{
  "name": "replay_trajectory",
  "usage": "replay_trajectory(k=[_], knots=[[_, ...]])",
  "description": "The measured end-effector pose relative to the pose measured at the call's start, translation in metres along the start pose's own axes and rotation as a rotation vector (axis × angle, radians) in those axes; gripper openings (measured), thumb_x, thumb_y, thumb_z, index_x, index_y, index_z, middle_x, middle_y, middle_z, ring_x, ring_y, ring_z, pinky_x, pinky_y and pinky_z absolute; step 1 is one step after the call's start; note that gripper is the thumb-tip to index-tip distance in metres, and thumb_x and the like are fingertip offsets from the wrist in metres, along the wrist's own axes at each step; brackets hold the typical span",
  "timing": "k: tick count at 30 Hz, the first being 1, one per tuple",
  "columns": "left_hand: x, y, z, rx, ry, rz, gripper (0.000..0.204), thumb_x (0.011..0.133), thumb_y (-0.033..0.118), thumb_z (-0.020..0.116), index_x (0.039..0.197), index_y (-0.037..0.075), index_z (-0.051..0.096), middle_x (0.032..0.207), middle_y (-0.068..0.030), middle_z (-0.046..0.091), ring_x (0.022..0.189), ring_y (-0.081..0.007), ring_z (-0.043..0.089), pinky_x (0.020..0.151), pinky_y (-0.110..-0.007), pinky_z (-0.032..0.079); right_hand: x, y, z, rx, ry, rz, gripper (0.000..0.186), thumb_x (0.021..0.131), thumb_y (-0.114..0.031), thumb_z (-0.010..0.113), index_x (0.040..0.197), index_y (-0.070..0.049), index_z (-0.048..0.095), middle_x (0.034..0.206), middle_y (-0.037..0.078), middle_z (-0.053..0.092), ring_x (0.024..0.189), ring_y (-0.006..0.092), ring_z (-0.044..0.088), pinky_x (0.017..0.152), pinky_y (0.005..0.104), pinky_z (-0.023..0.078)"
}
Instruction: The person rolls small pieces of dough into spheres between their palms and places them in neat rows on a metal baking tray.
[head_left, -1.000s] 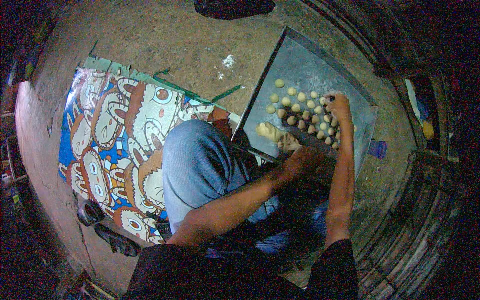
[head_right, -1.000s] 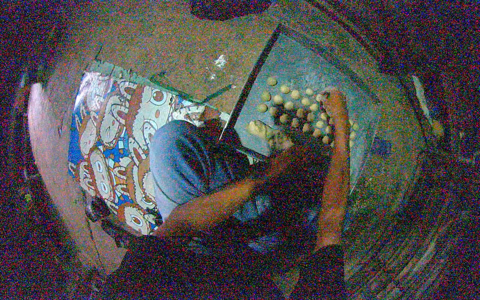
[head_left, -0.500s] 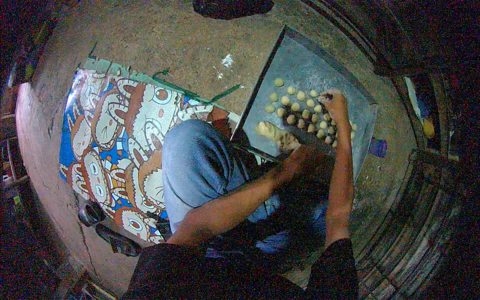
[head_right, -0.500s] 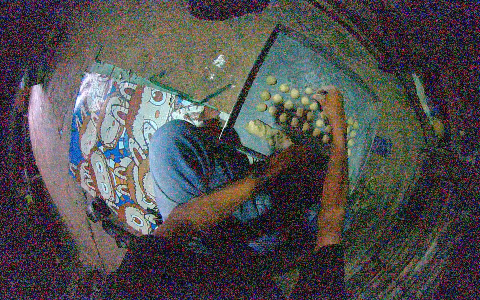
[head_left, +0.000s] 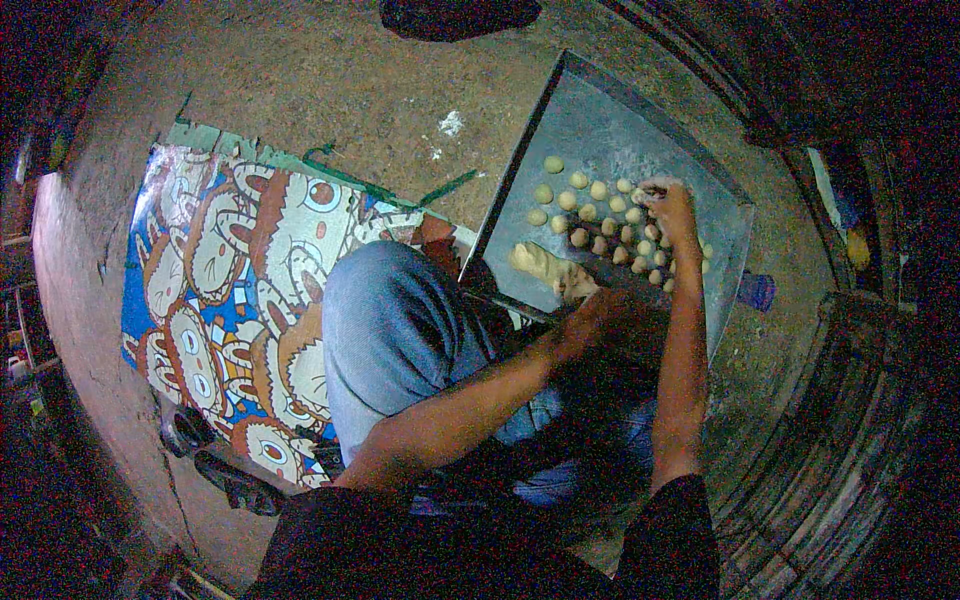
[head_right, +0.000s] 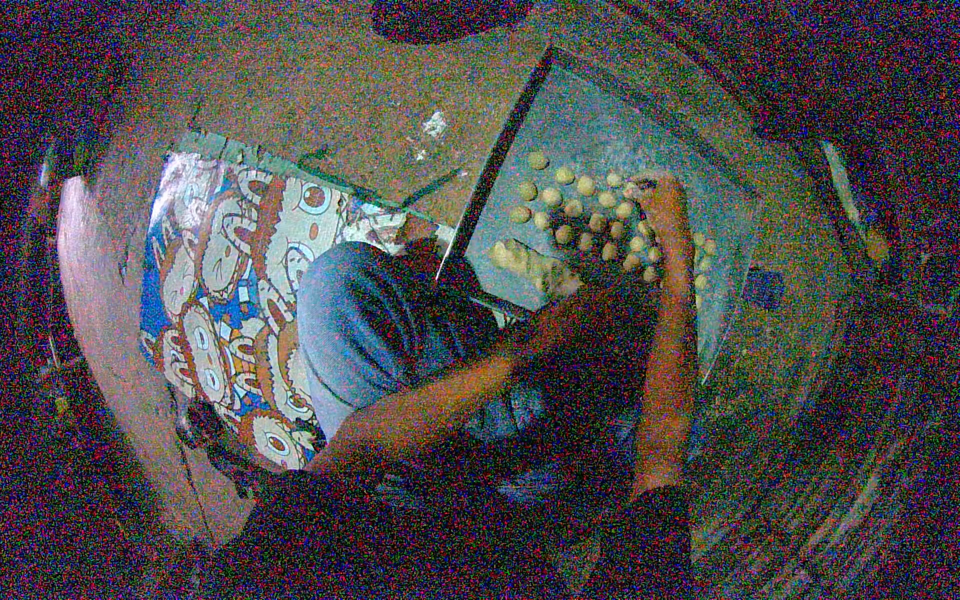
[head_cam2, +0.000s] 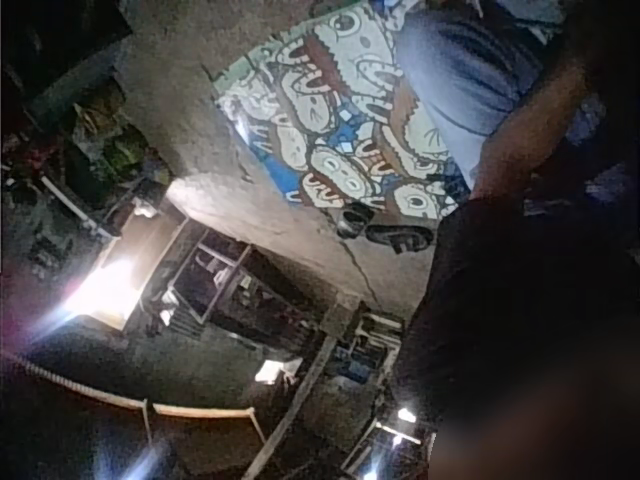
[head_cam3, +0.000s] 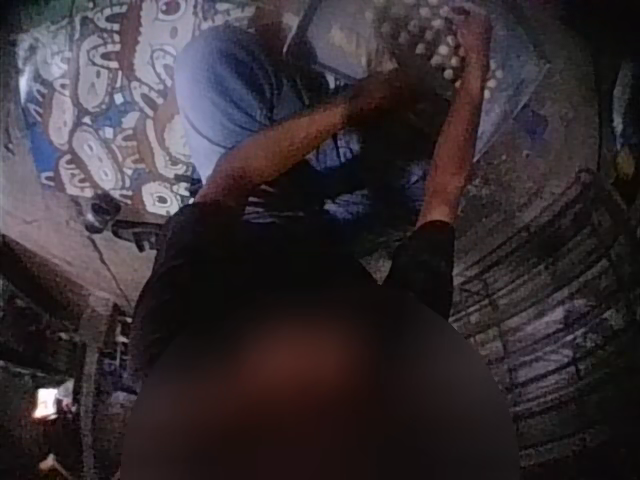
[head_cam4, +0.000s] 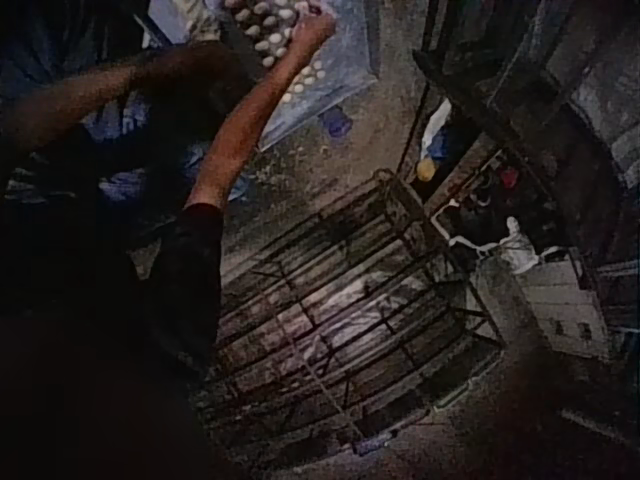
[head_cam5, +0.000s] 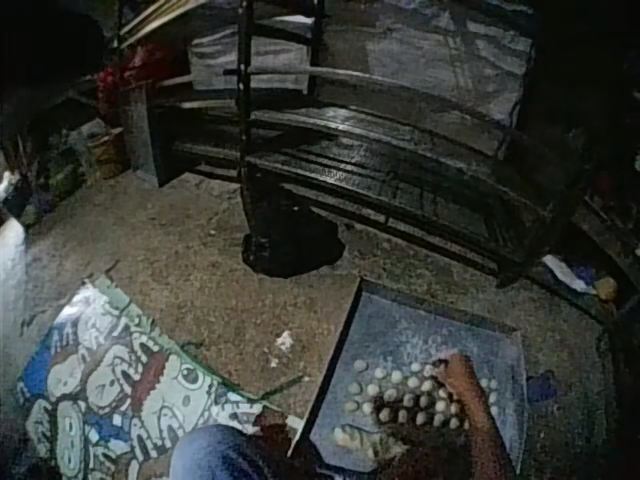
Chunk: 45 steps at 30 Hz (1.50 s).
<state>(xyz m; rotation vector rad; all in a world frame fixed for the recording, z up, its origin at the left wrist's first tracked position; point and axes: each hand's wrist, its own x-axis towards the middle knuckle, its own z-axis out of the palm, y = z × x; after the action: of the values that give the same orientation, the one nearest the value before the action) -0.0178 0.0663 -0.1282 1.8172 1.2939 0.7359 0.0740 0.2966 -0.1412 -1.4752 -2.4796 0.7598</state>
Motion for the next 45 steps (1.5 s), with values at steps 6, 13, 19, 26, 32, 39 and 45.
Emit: replay_trajectory(k=[6, 13, 19, 26, 32, 39, 45], knots=[[0.004, -0.001, -0.001, -0.002, -0.007, 0.009, 0.024, 0.083, 0.021, 0.063, 0.101, 0.006, 0.066, 0.099, -0.0165, 0.07, 0.089, -0.0327, 0.068, 0.076, -0.042, 0.056, 0.0, 0.006, 0.0, 0.123, -0.049, -0.009, 0.024, 0.078, -0.011, 0.077, 0.099, -0.001, 0.072, 0.084, 0.007, 0.071, 0.069, 0.0143, 0.063, 0.06, 0.0302, 0.051], [0.002, -0.001, 0.0, -0.005, -0.014, 0.007, 0.023, 0.084, 0.022, 0.063, 0.1, 0.006, 0.067, 0.099, -0.0161, 0.07, 0.089, -0.0325, 0.068, 0.076, -0.042, 0.056, -0.005, 0.002, -0.012, 0.105, 0.065, 0.034, 0.02, 0.082, -0.014, 0.075, 0.098, -0.002, 0.072, 0.085, 0.005, 0.069, 0.077, 0.0127, 0.063, 0.067, 0.0293, 0.051], [0.002, -0.002, 0.002, 0.011, -0.022, 0.0, 0.023, 0.084, 0.023, 0.063, 0.1, 0.007, 0.067, 0.1, -0.0158, 0.07, 0.089, -0.0323, 0.068, 0.077, -0.042, 0.056, -0.056, 0.01, -0.036, 0.105, 0.192, 0.019, 0.018, 0.082, -0.016, 0.072, 0.098, -0.007, 0.071, 0.091, 0.008, 0.07, 0.084, 0.0228, 0.067, 0.08, 0.0353, 0.052], [0.013, -0.004, -0.009, 0.059, -0.072, -0.016, 0.023, 0.084, 0.024, 0.063, 0.099, 0.007, 0.068, 0.1, -0.0154, 0.07, 0.09, -0.0321, 0.068, 0.077, -0.042, 0.056, -0.141, 0.042, -0.051, 0.328, 0.277, 0.184, 0.022, 0.079, -0.008, 0.074, 0.1, -0.008, 0.068, 0.088, 0.003, 0.07, 0.082, 0.0159, 0.065, 0.073, 0.0303, 0.052], [0.024, -0.028, -0.012, 0.36, 0.009, -0.081, 0.021, 0.08, 0.026, 0.067, 0.09, 0.007, 0.068, 0.09, -0.0153, 0.07, 0.081, -0.0336, 0.069, 0.07, -0.044, 0.056, -0.157, 0.069, -0.001, 0.177, 0.413, -0.06, 0.014, 0.092, -0.009, 0.061, 0.103, -0.004, 0.066, 0.083, 0.004, 0.067, 0.069, 0.0129, 0.064, 0.057, 0.027, 0.05], [0.016, -0.046, -0.017, 0.532, -0.065, -0.227, 0.018, 0.077, 0.03, 0.07, 0.086, 0.014, 0.069, 0.08, -0.0129, 0.07, 0.076, -0.0326, 0.07, 0.066, -0.045, 0.056, -0.132, 0.035, 0.005, 0.078, 0.254, 0.128, 0.025, 0.095, -0.025, 0.053, 0.106, -0.005, 0.062, 0.085, 0.018, 0.067, 0.075, 0.0354, 0.066, 0.067, 0.0487, 0.052], [0.011, -0.018, -0.033, 0.423, -0.15, -0.162, 0.023, 0.077, 0.029, 0.072, 0.095, 0.017, 0.063, 0.091, -0.0079, 0.07, 0.084, -0.0337, 0.069, 0.069, -0.048, 0.054, -0.134, 0.024, -0.009, 0.072, 0.118, 0.143, 0.022, 0.094, -0.021, 0.059, 0.105, -0.003, 0.063, 0.087, 0.017, 0.067, 0.08, 0.0359, 0.066, 0.071, 0.0434, 0.05]])
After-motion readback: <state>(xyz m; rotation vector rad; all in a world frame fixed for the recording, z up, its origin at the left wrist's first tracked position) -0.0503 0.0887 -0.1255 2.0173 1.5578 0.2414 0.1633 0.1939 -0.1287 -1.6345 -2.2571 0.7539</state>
